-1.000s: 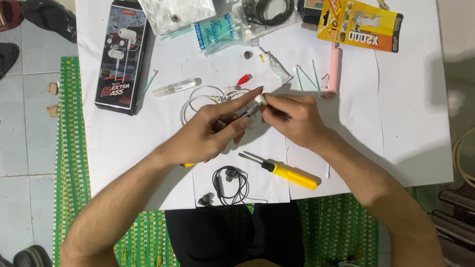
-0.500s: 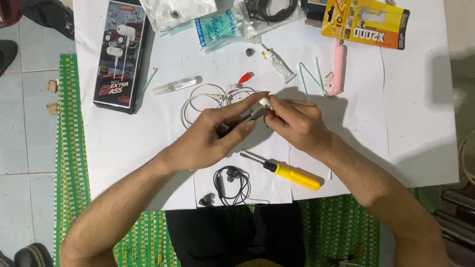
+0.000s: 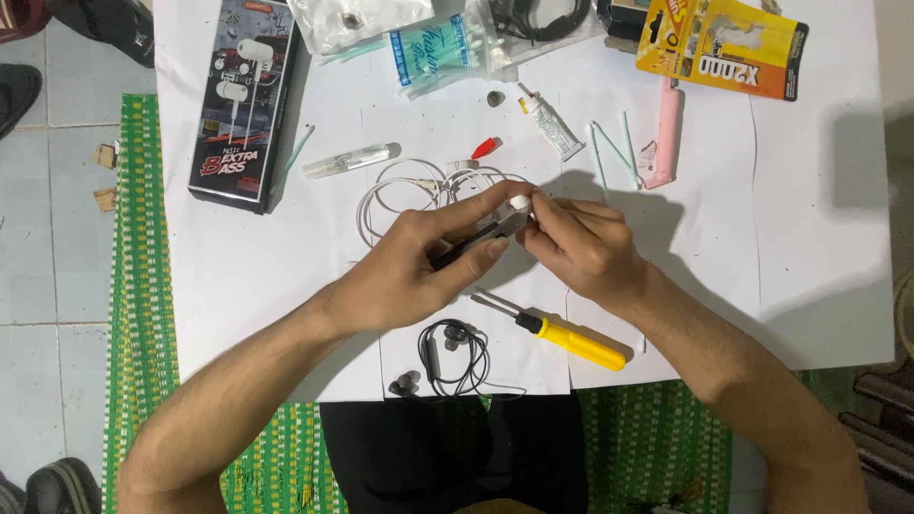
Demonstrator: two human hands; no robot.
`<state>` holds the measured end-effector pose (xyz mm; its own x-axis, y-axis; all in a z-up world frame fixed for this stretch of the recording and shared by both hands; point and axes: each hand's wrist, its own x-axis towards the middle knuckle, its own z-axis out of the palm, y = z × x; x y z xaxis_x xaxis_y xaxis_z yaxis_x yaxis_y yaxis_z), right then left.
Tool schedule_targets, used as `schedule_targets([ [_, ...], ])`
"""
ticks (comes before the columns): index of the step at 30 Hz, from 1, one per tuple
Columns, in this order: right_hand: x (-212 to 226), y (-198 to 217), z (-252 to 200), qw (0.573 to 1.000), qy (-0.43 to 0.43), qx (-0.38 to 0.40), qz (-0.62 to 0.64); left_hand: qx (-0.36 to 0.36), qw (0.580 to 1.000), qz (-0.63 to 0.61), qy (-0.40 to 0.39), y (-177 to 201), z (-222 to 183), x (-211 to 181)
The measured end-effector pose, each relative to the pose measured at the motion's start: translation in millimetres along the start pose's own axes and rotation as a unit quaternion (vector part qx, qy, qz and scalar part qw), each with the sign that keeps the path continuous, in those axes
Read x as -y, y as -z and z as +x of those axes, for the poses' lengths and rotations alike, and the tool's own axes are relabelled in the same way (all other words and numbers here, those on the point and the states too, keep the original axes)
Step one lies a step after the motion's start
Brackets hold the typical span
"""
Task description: Trimming and scraping excess material from a small plastic component using a utility knife to finish the part.
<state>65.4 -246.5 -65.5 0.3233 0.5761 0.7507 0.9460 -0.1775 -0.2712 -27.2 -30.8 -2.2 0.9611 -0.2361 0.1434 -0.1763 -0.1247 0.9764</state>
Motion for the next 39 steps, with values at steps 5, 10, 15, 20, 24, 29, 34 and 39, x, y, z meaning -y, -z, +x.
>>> schedule_targets([
  [5, 0.6, -0.2, -0.2, 1.0, 0.012, -0.002, -0.02, -0.001, 0.999, -0.043, 0.011, 0.7, 1.5, 0.6],
  [10, -1.8, -1.5, -3.9, 0.999, 0.033, -0.012, -0.039, 0.008, 0.994, -0.101, 0.03, 0.3, 2.6, 1.3],
  [15, -2.5, -1.7, -6.8, 0.998, 0.037, -0.006, -0.051, 0.004, 0.989, -0.146, 0.034, -1.5, 2.4, 3.0],
  [20, 5.0, 5.3, 12.5, 0.999, -0.031, 0.0, 0.014, 0.001, 0.988, -0.152, 0.041, -2.8, 4.2, -5.2],
  [24, 15.8, 17.5, 30.3, 0.986, -0.144, 0.012, 0.077, -0.036, 0.983, -0.168, 0.067, -5.9, 4.6, -14.8],
  [29, 17.7, 37.2, 33.8, 0.921, -0.316, 0.001, 0.229, -0.146, 0.982, -0.104, 0.053, 0.1, 11.1, -41.0],
  [34, 46.1, 50.8, 50.8, 0.805, -0.464, 0.069, 0.363, -0.239, 0.963, -0.12, 0.025, -9.4, 32.7, -53.1],
  [39, 63.9, 45.1, 84.8, 0.736, -0.512, 0.105, 0.431, -0.299, 0.942, -0.151, 0.006, -21.5, 60.6, -28.2],
])
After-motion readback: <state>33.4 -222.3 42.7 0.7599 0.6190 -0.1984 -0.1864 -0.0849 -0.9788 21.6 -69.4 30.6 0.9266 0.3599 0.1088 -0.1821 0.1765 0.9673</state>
